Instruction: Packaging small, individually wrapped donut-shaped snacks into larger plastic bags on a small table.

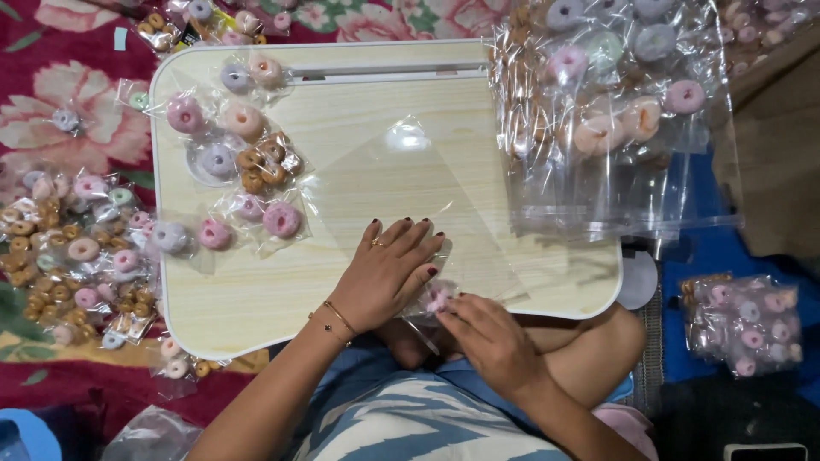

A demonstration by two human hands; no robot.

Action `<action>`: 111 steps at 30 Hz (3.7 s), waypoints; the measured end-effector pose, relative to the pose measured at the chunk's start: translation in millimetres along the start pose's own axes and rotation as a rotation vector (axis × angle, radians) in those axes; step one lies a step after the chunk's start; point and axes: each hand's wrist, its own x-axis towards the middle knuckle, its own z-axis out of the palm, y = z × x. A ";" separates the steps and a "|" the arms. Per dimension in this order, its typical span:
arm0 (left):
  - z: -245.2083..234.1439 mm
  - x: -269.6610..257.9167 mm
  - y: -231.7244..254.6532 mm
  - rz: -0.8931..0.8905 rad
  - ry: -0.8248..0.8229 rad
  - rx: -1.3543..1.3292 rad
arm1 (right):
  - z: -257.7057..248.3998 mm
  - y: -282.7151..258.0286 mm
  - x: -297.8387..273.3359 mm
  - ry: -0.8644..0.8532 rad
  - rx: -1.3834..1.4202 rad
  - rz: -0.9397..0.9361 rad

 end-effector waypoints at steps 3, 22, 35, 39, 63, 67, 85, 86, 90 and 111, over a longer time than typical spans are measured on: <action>-6.7 1.8 -0.7 -0.018 -0.050 -0.051 | 8.7 1.1 9.2 -0.058 0.049 -0.124; 11.6 -87.3 46.0 -0.499 -0.130 -0.538 | 37.1 15.6 15.6 -0.099 -0.228 0.102; 8.9 -67.4 47.7 -0.194 -0.202 -1.085 | 53.7 43.9 100.4 -0.396 0.073 0.126; -3.5 -73.1 42.4 -0.344 -0.256 -1.159 | 65.3 37.2 86.7 -0.194 -0.039 0.078; -11.0 -42.8 -40.3 -0.299 0.219 0.355 | 34.0 16.9 160.6 -0.364 0.121 0.529; -8.8 -41.9 -45.5 -0.367 0.111 0.374 | 30.7 26.6 167.2 -0.418 -0.012 0.448; -9.6 67.4 -62.1 0.067 0.004 0.330 | 50.2 64.2 115.3 -0.541 -0.191 0.377; -10.2 68.6 -59.8 0.086 -0.001 0.330 | 39.3 55.6 116.7 -0.531 -0.195 0.394; -20.1 73.0 -50.5 -0.004 -0.043 0.262 | 33.6 39.5 65.8 -0.421 -0.194 0.323; -88.2 -0.2 -63.5 0.092 0.495 0.167 | -95.0 11.4 -9.0 -0.001 0.121 0.505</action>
